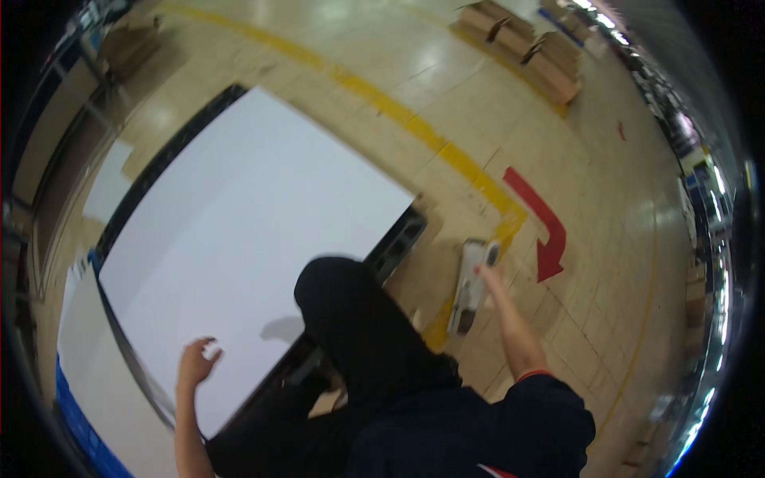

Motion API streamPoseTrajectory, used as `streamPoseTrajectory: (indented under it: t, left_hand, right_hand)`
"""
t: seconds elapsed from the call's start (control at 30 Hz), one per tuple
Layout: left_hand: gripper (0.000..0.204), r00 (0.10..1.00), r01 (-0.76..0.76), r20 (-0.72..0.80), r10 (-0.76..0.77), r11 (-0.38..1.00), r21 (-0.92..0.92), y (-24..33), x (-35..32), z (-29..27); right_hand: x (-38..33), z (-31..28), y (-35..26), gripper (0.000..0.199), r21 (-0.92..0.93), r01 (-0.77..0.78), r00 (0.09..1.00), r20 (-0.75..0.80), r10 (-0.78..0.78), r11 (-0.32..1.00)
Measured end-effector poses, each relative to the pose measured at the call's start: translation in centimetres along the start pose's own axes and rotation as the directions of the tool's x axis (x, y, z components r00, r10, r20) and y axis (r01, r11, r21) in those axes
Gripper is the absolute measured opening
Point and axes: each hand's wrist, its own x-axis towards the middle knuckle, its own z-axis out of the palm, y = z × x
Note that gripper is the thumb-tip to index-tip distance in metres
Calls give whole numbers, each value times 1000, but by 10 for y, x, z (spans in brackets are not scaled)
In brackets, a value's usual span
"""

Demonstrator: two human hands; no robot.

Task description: The recorder is organizing large white boards and placing them into a designated slot or machine.

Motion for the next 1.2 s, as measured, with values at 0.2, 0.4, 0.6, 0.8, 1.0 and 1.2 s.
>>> streamPoseTrajectory:
  t: [0.2,0.4,0.6,0.8,1.0,1.2]
  left_hand:
    - [78,925,-368,156,347,921,129,111,117,148]
    - [77,939,-223,-191,286,929,294,168,153,223]
    - [94,968,-252,71,241,929,271,195,135,147]
    - [69,938,-262,146,314,920,-293,157,133,100]
    - [40,931,-104,131,340,592,-799,158,137,78]
    - [38,979,-80,2,205,393,-916,102,113,79]
  right_hand:
    - [-53,28,-22,36,-44,-108,972,204,115,993]
    - [-70,18,-65,51,-128,283,959,59,-278,950]
    - [-118,44,-181,40,-11,773,631,-88,-771,634]
    - [-139,141,-221,22,449,363,303,772,-559,817]
    - [-106,214,-162,28,523,206,35,841,-540,827]
    - [-229,230,-261,83,297,-230,112,954,-278,927]
